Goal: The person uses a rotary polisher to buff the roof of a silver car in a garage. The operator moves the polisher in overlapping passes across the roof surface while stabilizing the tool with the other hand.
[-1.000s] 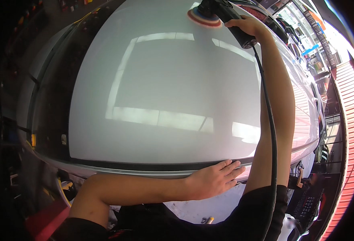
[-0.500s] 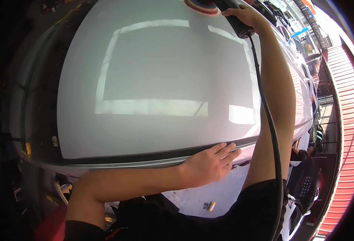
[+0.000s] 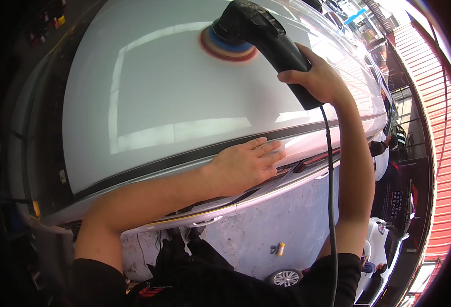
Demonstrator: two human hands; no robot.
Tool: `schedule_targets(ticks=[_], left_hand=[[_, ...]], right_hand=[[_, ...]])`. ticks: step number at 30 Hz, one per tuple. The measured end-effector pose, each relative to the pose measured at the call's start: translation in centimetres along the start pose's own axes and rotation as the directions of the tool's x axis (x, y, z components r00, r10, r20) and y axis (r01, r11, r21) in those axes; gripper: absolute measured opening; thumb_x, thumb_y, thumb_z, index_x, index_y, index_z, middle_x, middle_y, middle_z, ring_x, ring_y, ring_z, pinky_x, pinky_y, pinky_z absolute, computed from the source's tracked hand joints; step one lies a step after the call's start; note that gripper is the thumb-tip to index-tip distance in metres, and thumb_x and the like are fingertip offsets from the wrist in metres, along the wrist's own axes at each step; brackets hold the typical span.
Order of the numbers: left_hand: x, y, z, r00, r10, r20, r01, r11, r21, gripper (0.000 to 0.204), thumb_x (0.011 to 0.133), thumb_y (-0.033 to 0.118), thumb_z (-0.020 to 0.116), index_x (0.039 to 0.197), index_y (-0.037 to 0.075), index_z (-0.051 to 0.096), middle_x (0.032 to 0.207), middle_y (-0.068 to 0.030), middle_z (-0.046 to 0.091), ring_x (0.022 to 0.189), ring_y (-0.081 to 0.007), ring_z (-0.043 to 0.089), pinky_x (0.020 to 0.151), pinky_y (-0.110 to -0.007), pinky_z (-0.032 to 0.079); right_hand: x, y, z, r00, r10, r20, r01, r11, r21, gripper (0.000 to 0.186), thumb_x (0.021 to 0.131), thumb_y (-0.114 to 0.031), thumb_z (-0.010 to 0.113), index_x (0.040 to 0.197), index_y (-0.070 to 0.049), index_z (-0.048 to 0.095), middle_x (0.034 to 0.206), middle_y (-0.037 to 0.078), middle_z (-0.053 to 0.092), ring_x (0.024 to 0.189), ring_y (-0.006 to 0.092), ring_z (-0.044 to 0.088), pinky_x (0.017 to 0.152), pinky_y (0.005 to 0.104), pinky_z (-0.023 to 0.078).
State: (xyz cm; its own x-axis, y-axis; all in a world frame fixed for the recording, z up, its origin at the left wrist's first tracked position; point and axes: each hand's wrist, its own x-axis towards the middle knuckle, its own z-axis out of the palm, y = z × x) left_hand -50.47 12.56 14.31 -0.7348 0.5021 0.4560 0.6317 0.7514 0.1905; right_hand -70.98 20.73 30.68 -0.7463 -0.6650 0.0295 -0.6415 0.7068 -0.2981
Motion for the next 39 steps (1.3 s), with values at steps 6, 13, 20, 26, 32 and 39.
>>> schedule_targets(ticks=[6,13,20,26,32,39], left_hand=[[-0.1,-0.1,-0.7,0.998,0.004,0.055,-0.002,0.999,-0.045,0.032,0.093,0.015,0.064,0.125,0.013,0.068,0.157,-0.0112,0.047,0.152,-0.0292,0.037,0.128,-0.044,0.028],[0.0,-0.1,-0.5,0.998,0.005,0.066,-0.003,0.999,-0.032,0.040,0.087,0.011,0.069,0.128,0.012,0.068,0.159,-0.0100,0.046,0.152,-0.0286,0.037,0.128,-0.043,0.027],[-0.2,-0.1,0.3,1.000,-0.003,0.029,0.004,0.999,-0.047,0.033,0.092,0.014,0.063,0.124,0.012,0.070,0.157,-0.0098,0.048,0.152,-0.0290,0.038,0.127,-0.043,0.029],[-0.1,-0.1,-0.5,0.999,0.000,0.043,0.002,0.999,-0.047,0.031,0.093,0.016,0.062,0.122,0.012,0.070,0.157,-0.0105,0.048,0.151,-0.0295,0.038,0.126,-0.043,0.031],[-0.4,0.1,0.0,1.000,0.005,-0.002,-0.005,1.000,-0.002,0.027,0.095,0.015,0.061,0.119,0.008,0.070,0.158,-0.0142,0.049,0.151,-0.0299,0.040,0.125,-0.043,0.034],[-0.5,0.3,0.4,0.999,-0.022,-0.045,0.021,0.999,-0.027,0.022,0.097,0.014,0.060,0.113,0.005,0.071,0.154,-0.0146,0.053,0.147,-0.0282,0.047,0.122,-0.041,0.039]], right_hand=[[-9.1,0.7,-0.3,0.999,0.035,0.000,-0.034,0.990,0.137,0.095,0.068,-0.035,0.087,0.150,-0.002,0.052,0.113,0.020,0.071,0.098,0.0272,0.069,0.093,0.0370,0.053],[-15.7,1.8,-1.5,0.989,0.146,0.014,-0.147,0.972,0.185,0.094,0.067,-0.028,0.087,0.150,-0.002,0.052,0.115,0.018,0.071,0.101,0.0265,0.068,0.096,0.0359,0.051],[-15.4,5.8,-2.5,0.976,0.209,-0.057,-0.193,0.959,0.207,0.093,0.068,-0.028,0.086,0.150,-0.001,0.052,0.116,0.017,0.070,0.103,0.0248,0.067,0.096,0.0354,0.052],[-8.5,8.6,-3.8,0.973,0.214,-0.084,-0.194,0.960,0.205,0.086,0.072,-0.030,0.084,0.148,-0.001,0.054,0.108,0.016,0.072,0.092,0.0234,0.068,0.089,0.0346,0.053],[1.1,10.3,-3.9,0.982,0.171,-0.079,-0.154,0.969,0.192,0.083,0.074,-0.035,0.082,0.147,-0.003,0.058,0.107,0.017,0.073,0.087,0.0231,0.069,0.083,0.0336,0.054],[13.0,11.4,-4.9,0.985,0.173,-0.013,-0.170,0.977,0.128,0.066,0.080,-0.045,0.078,0.129,-0.003,0.067,0.094,0.012,0.072,0.070,0.0185,0.069,0.063,0.0318,0.056]])
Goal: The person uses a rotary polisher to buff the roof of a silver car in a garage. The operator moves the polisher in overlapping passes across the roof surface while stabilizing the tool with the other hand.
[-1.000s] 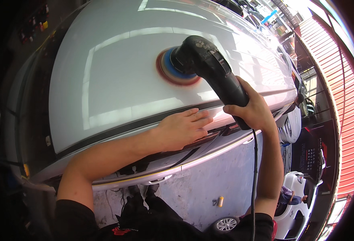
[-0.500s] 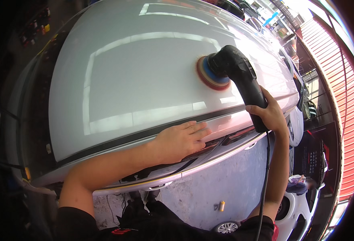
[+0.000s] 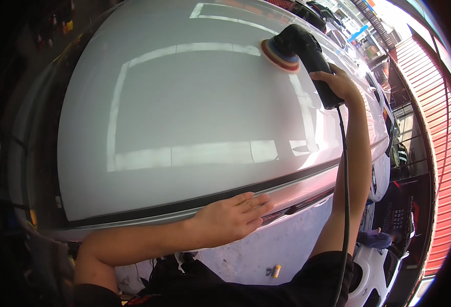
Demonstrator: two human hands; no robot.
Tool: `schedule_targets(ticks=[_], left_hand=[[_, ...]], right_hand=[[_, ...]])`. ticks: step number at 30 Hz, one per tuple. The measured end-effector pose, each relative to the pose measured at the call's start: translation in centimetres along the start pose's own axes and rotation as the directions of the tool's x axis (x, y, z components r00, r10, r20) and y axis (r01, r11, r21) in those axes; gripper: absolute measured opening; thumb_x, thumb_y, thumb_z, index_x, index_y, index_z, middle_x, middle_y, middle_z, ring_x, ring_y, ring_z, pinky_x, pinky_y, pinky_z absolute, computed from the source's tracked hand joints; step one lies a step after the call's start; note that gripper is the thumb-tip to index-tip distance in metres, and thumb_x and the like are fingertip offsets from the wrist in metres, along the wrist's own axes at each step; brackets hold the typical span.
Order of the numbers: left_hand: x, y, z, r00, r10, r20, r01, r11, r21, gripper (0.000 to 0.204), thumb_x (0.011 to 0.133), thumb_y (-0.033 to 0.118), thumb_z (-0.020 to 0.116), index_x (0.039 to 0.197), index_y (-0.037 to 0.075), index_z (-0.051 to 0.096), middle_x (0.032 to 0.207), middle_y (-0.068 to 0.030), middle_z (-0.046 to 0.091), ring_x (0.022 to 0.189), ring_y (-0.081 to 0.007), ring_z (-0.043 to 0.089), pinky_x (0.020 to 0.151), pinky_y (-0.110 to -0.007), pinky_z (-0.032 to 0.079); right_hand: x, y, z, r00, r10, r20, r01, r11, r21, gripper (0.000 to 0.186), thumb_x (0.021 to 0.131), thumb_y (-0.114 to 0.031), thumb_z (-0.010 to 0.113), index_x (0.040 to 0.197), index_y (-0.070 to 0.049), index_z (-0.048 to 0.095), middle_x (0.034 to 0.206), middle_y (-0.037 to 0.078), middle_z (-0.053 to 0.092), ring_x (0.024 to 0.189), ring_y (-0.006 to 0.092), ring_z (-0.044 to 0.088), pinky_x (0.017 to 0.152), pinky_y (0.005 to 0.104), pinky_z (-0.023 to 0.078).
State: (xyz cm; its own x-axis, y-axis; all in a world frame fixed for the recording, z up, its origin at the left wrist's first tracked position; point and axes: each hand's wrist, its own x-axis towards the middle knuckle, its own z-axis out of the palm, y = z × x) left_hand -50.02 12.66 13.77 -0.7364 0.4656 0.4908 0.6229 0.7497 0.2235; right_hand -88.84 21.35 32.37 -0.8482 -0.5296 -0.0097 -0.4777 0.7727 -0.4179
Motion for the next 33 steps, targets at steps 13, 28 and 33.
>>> schedule_targets(ticks=[13,28,33], left_hand=[[0.1,0.0,-0.5,0.999,-0.029,-0.026,0.028,0.999,-0.045,0.020,0.095,0.015,0.063,0.110,0.004,0.072,0.148,-0.0123,0.058,0.141,-0.0251,0.052,0.120,-0.038,0.041],[0.1,-0.5,-0.7,1.000,0.022,-0.017,-0.021,0.999,0.035,0.020,0.092,0.016,0.065,0.109,0.007,0.073,0.148,-0.0116,0.059,0.143,-0.0270,0.051,0.119,-0.039,0.042],[0.4,-0.3,-1.1,1.000,0.015,0.002,-0.015,1.000,-0.024,0.025,0.093,0.015,0.063,0.114,0.008,0.073,0.151,-0.0124,0.056,0.145,-0.0291,0.048,0.121,-0.040,0.040]], right_hand=[[10.7,-0.1,0.4,0.992,0.122,-0.020,-0.122,0.992,0.021,0.061,0.079,-0.052,0.078,0.113,-0.001,0.068,0.084,0.008,0.068,0.061,0.0167,0.066,0.057,0.0309,0.053],[-2.8,7.3,-2.8,0.975,0.221,-0.037,-0.218,0.973,0.077,0.062,0.082,-0.044,0.077,0.128,-0.004,0.066,0.091,0.006,0.068,0.069,0.0141,0.064,0.062,0.0302,0.051],[-8.0,9.5,-4.2,0.973,0.229,-0.012,-0.226,0.966,0.124,0.065,0.083,-0.042,0.078,0.133,-0.004,0.064,0.096,0.007,0.070,0.073,0.0137,0.065,0.065,0.0310,0.053]])
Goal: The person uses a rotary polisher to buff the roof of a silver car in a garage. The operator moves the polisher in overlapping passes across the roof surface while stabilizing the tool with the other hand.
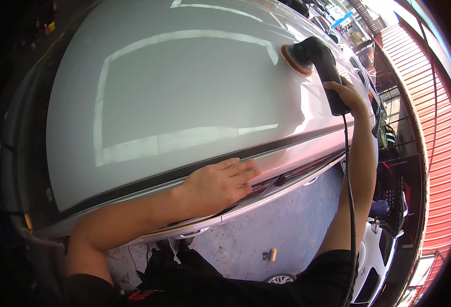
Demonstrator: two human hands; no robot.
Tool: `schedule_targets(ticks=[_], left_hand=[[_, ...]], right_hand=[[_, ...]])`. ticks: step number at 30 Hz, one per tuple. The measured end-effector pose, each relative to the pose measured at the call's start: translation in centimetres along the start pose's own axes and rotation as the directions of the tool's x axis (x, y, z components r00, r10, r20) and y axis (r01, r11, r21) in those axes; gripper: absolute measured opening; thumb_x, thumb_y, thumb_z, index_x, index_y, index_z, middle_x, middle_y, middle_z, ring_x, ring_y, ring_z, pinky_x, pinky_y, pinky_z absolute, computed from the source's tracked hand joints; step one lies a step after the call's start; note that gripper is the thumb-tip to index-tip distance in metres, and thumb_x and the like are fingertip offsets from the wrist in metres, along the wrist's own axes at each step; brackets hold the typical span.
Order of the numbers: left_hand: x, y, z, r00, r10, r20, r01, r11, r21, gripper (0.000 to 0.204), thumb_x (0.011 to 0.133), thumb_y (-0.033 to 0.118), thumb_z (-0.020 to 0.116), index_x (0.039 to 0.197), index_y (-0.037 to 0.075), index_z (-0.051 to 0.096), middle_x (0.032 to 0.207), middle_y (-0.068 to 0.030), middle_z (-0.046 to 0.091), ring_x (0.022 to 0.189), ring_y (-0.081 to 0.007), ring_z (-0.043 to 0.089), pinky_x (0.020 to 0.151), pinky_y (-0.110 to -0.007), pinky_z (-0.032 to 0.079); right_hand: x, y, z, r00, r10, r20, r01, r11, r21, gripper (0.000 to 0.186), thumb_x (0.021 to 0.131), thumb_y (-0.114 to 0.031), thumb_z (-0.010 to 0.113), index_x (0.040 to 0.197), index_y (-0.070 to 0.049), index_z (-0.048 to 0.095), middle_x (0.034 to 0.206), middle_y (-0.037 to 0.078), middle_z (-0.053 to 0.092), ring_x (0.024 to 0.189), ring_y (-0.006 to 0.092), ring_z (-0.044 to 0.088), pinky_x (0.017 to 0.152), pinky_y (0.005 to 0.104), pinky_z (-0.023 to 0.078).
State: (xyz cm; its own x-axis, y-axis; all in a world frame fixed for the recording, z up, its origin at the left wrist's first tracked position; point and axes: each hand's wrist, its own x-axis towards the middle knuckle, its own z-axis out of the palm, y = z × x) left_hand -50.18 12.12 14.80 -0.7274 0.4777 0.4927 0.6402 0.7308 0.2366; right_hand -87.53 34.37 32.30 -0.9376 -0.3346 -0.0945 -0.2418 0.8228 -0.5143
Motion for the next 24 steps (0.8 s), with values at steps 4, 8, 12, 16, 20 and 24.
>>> schedule_targets(ticks=[4,8,12,16,20,24], left_hand=[[-0.1,-0.2,0.3,1.000,0.002,0.014,-0.002,1.000,-0.018,0.027,0.091,0.013,0.061,0.115,0.008,0.072,0.151,-0.0132,0.055,0.148,-0.0301,0.044,0.123,-0.042,0.037],[-0.1,-0.2,0.7,1.000,-0.011,-0.005,0.010,0.998,-0.057,0.027,0.090,0.013,0.063,0.115,0.009,0.073,0.151,-0.0128,0.054,0.149,-0.0308,0.043,0.123,-0.042,0.036],[-0.1,-0.4,1.1,0.999,-0.011,-0.038,0.008,0.997,-0.081,0.026,0.090,0.013,0.062,0.114,0.008,0.073,0.151,-0.0127,0.054,0.148,-0.0308,0.044,0.123,-0.042,0.036],[-0.1,-0.2,0.7,1.000,-0.003,-0.026,0.002,0.999,-0.054,0.025,0.091,0.012,0.062,0.113,0.008,0.073,0.151,-0.0130,0.054,0.148,-0.0311,0.044,0.123,-0.042,0.036],[-0.1,-0.3,0.7,1.000,-0.008,0.001,0.008,0.999,-0.053,0.025,0.091,0.011,0.062,0.113,0.008,0.073,0.152,-0.0129,0.053,0.148,-0.0311,0.044,0.123,-0.042,0.036],[-0.4,-0.3,0.4,0.999,-0.014,0.031,0.015,0.998,-0.054,0.025,0.091,0.010,0.062,0.113,0.008,0.073,0.153,-0.0127,0.052,0.148,-0.0308,0.043,0.123,-0.041,0.037]], right_hand=[[-3.8,-0.2,-0.1,0.999,0.041,-0.012,-0.041,0.998,-0.039,0.066,0.082,-0.039,0.078,0.135,-0.003,0.063,0.097,0.007,0.070,0.074,0.0137,0.065,0.065,0.0313,0.053],[-6.9,0.2,0.5,0.999,0.020,-0.031,-0.022,0.998,-0.055,0.076,0.080,-0.040,0.080,0.145,-0.006,0.058,0.101,0.009,0.070,0.079,0.0152,0.067,0.069,0.0310,0.054],[-7.8,0.2,1.4,0.994,-0.111,-0.017,0.110,0.992,-0.065,0.070,0.082,-0.037,0.080,0.141,-0.004,0.059,0.098,0.007,0.068,0.077,0.0146,0.064,0.068,0.0306,0.053],[-7.0,-1.1,1.8,0.996,-0.085,0.030,0.087,0.991,-0.097,0.075,0.081,-0.040,0.080,0.144,-0.006,0.059,0.106,0.010,0.071,0.088,0.0169,0.067,0.080,0.0323,0.053],[-5.5,-3.4,3.0,0.999,-0.047,-0.005,0.046,0.990,-0.134,0.068,0.080,-0.042,0.080,0.132,-0.001,0.063,0.099,0.010,0.071,0.079,0.0168,0.067,0.072,0.0317,0.054],[-2.3,-4.2,4.0,0.997,-0.075,-0.009,0.073,0.992,-0.101,0.069,0.078,-0.041,0.080,0.130,0.000,0.061,0.096,0.012,0.070,0.074,0.0181,0.068,0.067,0.0321,0.055]])
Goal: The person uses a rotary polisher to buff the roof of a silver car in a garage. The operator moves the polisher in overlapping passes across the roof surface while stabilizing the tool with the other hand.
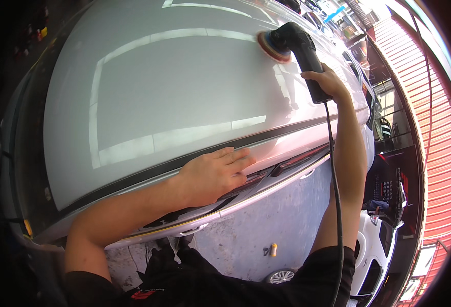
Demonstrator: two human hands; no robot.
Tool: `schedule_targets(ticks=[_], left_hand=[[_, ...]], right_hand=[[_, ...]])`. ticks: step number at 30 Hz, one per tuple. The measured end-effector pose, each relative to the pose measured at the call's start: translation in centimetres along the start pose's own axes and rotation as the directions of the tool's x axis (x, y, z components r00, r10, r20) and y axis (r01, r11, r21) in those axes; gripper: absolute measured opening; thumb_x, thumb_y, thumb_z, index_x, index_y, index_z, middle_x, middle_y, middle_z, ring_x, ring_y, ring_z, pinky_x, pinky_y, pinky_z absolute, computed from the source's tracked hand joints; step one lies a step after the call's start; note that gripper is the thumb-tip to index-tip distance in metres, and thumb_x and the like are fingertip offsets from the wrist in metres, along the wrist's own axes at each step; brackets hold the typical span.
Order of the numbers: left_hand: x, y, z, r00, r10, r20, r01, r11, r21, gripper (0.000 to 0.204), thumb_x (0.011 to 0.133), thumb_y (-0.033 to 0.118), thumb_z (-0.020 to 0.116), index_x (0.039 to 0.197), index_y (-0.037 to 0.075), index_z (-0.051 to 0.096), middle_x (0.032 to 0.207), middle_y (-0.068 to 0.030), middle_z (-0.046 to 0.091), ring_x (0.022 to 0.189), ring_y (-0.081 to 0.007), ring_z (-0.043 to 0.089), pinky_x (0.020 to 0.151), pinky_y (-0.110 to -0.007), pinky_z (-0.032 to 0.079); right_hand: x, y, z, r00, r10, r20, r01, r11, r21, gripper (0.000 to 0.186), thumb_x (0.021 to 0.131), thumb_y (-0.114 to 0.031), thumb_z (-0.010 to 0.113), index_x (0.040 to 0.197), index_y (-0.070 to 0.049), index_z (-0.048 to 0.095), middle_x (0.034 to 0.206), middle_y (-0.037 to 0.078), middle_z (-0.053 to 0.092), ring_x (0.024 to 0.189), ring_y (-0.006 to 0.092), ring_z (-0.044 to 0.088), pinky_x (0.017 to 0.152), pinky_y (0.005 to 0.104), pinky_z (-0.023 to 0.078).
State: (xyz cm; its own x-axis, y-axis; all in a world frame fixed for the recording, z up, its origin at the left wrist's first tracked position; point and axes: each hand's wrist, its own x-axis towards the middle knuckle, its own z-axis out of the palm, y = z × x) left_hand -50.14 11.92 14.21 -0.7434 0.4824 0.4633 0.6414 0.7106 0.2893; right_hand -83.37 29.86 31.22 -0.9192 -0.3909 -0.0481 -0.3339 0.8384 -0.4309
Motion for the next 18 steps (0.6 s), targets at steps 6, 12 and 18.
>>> schedule_targets(ticks=[6,12,18], left_hand=[[0.5,0.1,-0.5,1.000,0.017,0.010,-0.017,1.000,0.008,0.025,0.089,0.010,0.064,0.112,0.007,0.073,0.151,-0.0129,0.055,0.147,-0.0309,0.045,0.122,-0.041,0.038],[0.4,0.0,-0.4,1.000,0.001,-0.027,-0.001,1.000,-0.030,0.025,0.087,0.009,0.064,0.110,0.007,0.074,0.149,-0.0134,0.056,0.146,-0.0303,0.046,0.121,-0.041,0.039],[0.3,0.1,-0.5,0.999,-0.003,-0.037,0.003,1.000,-0.009,0.027,0.087,0.010,0.064,0.111,0.007,0.074,0.148,-0.0122,0.057,0.146,-0.0296,0.047,0.121,-0.040,0.039]], right_hand=[[3.2,0.7,0.3,0.999,0.029,-0.029,-0.029,0.999,0.016,0.073,0.074,-0.039,0.081,0.129,0.002,0.058,0.097,0.014,0.070,0.073,0.0203,0.069,0.066,0.0330,0.056],[3.4,0.9,0.6,0.998,0.042,-0.040,-0.042,0.999,0.009,0.075,0.072,-0.038,0.082,0.130,0.002,0.058,0.098,0.014,0.070,0.074,0.0208,0.069,0.069,0.0335,0.057],[2.6,1.4,0.8,0.998,0.043,-0.043,-0.042,0.999,0.024,0.077,0.072,-0.037,0.082,0.133,0.003,0.057,0.099,0.015,0.071,0.075,0.0212,0.070,0.070,0.0332,0.057]])
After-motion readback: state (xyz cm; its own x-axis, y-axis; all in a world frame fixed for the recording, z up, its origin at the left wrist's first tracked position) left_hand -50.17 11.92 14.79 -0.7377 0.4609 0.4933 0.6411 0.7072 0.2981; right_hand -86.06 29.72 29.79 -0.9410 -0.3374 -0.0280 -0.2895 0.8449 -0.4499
